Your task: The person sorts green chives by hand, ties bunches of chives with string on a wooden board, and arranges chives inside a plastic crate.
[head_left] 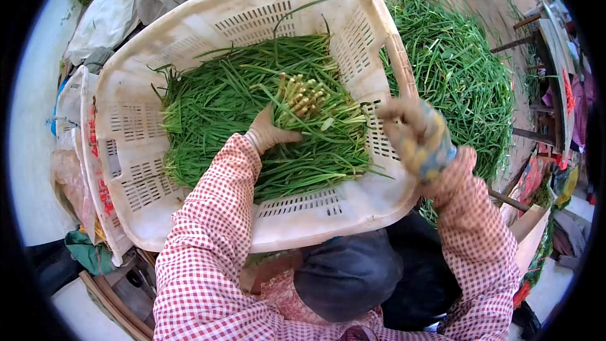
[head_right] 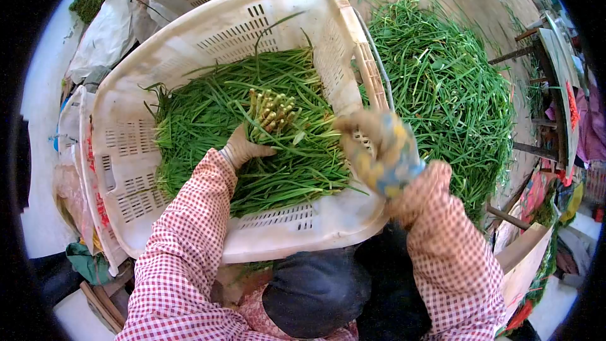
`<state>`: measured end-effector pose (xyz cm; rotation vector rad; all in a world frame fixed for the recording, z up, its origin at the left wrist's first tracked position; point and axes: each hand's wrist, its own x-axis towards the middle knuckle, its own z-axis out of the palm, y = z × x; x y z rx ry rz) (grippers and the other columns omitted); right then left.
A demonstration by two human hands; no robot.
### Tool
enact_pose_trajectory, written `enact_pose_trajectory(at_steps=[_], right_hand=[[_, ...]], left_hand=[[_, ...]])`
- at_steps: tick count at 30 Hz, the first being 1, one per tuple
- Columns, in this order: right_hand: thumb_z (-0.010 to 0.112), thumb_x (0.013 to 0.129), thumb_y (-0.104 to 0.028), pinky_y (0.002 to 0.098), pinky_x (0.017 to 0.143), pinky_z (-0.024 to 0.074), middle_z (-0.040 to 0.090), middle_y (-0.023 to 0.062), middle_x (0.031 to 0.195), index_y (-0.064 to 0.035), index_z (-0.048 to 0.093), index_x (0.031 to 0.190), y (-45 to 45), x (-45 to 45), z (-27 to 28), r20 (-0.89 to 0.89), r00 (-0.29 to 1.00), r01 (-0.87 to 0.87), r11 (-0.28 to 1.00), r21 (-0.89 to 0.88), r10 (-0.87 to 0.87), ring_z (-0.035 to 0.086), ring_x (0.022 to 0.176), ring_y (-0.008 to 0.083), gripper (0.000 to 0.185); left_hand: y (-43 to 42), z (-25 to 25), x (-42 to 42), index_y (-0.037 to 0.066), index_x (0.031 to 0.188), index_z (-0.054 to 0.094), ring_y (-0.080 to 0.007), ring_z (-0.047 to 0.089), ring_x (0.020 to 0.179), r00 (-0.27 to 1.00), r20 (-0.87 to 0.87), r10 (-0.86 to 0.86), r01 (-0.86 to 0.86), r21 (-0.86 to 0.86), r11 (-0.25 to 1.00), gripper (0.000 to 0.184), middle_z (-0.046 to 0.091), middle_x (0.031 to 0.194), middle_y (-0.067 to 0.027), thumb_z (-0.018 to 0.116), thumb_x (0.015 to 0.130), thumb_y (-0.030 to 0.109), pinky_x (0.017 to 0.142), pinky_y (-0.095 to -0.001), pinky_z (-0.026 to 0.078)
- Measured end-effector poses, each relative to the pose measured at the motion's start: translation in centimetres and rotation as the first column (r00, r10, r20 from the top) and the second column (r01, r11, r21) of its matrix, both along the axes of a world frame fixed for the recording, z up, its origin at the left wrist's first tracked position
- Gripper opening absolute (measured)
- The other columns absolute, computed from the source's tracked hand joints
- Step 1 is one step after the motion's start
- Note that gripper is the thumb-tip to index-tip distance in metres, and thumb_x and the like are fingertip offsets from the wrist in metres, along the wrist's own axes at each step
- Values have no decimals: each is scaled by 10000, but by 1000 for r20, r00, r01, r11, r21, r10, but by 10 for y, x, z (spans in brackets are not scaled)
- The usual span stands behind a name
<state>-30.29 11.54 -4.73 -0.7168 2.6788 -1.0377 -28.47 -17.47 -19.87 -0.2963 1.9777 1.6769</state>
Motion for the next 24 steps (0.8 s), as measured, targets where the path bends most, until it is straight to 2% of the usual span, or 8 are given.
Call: enact_pose_trajectory(at_steps=[6, 9, 11, 12, 13, 14, 17, 24], right_hand=[[586, 855, -531, 380, 940, 461, 624, 164, 1158, -53, 588, 1210, -56, -87, 8, 443, 892, 34, 990, 139, -93, 596, 1069, 264, 596], [483, 802, -748, 399, 1075, 359, 510, 201, 1354, -55, 503, 1346, -92, -87, -9, 538, 836, -117, 923, 367, -108, 485, 1260, 318, 882], [380, 732, -875, 409, 1088, 339, 522, 210, 1339, -74, 485, 1371, -104, -85, -38, 524, 852, -337, 755, 562, -10, 476, 1269, 338, 1029], [346, 693, -912, 436, 1083, 335, 521, 211, 1340, -85, 532, 1335, -103, -81, -47, 632, 774, -443, 747, 496, 39, 470, 1272, 340, 1063], [312, 653, -948, 463, 1078, 331, 520, 211, 1341, -97, 580, 1299, -103, -77, -54, 730, 678, -535, 736, 415, 82, 465, 1275, 342, 1102], [331, 675, -932, 445, 1013, 384, 583, 188, 1249, -102, 628, 1232, -99, -66, -70, 848, 529, -477, 836, 272, 26, 527, 1182, 316, 1043], [400, 752, -859, 364, 817, 487, 684, 102, 1056, -114, 690, 1112, -100, -51, -58, 965, 263, -505, 855, 123, 17, 622, 953, 210, 877], [684, 689, -679, 422, 965, 451, 612, 194, 1168, -28, 425, 1368, -79, -37, -75, 901, 336, -619, 785, -9, 276, 590, 1075, 304, 977]], left_hand=[[22, -2, 17, 16, 1373, 378, -232, 521, 1196, 977, 174, 126, -182, 365, 913, 835, 542, 1325, -102, 832, 701, 217, 1098, -351, 352], [35, 25, 15, 53, 1245, 519, -255, 544, 1158, 480, 868, 128, -857, 432, 280, 434, 552, 1302, -132, 494, 950, 370, 1073, -416, 398], [26, -1, 24, 49, 1155, 574, -243, 570, 1121, 540, 839, 62, -821, 510, 255, 312, 586, 1246, -137, 581, 907, 238, 1033, -391, 440], [21, -9, 31, 44, 1144, 578, -243, 596, 1074, 915, 379, 138, -308, 437, 845, 324, 612, 1189, -134, 637, 862, 193, 982, -375, 471], [21, 7, 36, 39, 1105, 594, -241, 630, 988, 999, -29, -27, 30, 127, 991, 353, 646, 1091, -122, 709, 790, 150, 892, -355, 506], [21, 23, 41, 35, 1065, 609, -239, 664, 903, 914, -328, -241, 109, -373, 921, 395, 679, 992, -110, 782, 718, 107, 802, -335, 541], [21, 24, 46, 42, 988, 639, -252, 680, 805, 791, -565, -235, 54, -318, 947, 388, 693, 870, -115, 824, 666, 157, 734, -346, 546], [33, 46, 46, 115, 991, 663, -269, 650, 889, 798, -257, -545, 280, -642, 714, 514, 677, 890, -88, 794, 512, 244, 879, -401, 456]])
